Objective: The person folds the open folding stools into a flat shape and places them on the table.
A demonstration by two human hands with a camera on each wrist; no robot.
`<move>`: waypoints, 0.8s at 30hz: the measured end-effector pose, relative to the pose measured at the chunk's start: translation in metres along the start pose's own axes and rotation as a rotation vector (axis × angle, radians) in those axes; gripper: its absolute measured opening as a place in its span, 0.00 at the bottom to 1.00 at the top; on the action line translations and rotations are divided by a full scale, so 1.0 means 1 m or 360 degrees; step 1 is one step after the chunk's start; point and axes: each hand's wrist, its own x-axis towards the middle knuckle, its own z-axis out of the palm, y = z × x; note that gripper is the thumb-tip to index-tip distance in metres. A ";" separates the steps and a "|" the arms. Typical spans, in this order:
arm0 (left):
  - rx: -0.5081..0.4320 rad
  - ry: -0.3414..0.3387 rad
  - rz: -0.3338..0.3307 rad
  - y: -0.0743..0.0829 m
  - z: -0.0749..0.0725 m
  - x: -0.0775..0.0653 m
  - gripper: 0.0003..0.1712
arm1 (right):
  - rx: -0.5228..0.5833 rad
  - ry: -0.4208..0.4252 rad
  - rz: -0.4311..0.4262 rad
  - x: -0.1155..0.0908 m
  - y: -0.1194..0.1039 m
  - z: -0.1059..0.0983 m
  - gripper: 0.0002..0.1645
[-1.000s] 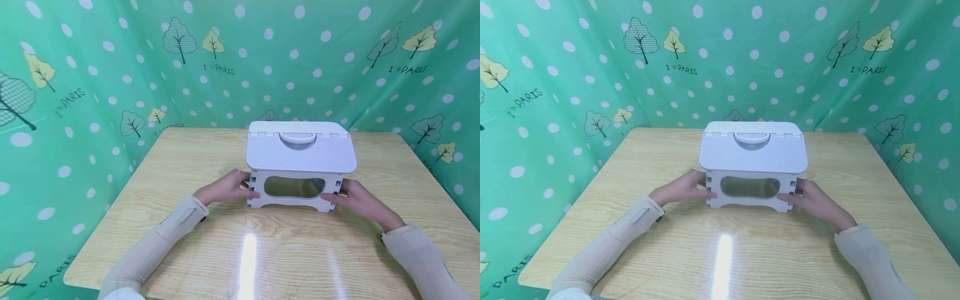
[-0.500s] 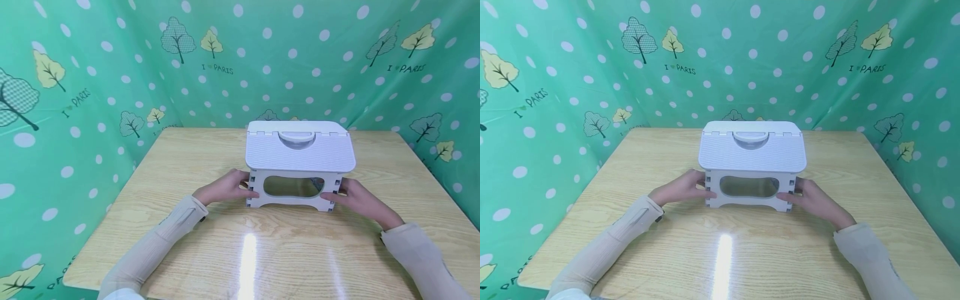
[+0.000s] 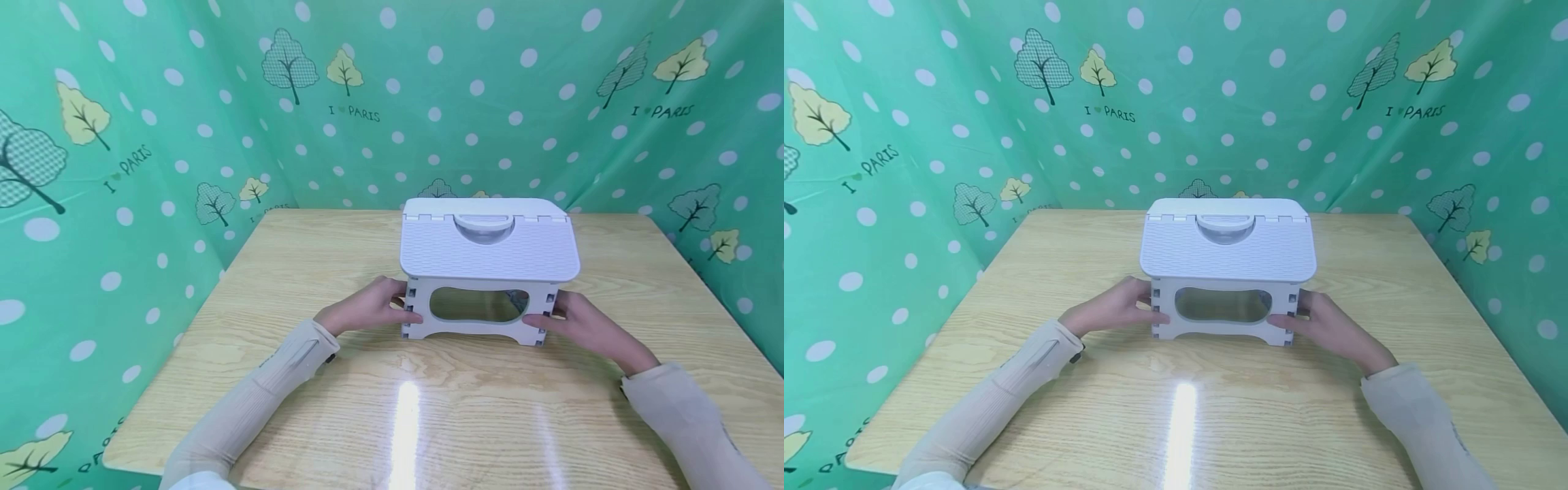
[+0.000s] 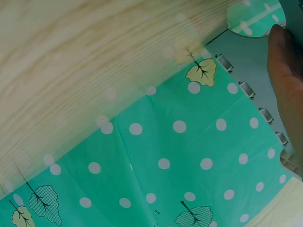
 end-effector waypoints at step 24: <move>0.0005 -0.0014 -0.0032 -0.002 0.000 0.001 0.21 | 0.0043 -0.0014 0.0002 0.000 0.001 0.000 0.23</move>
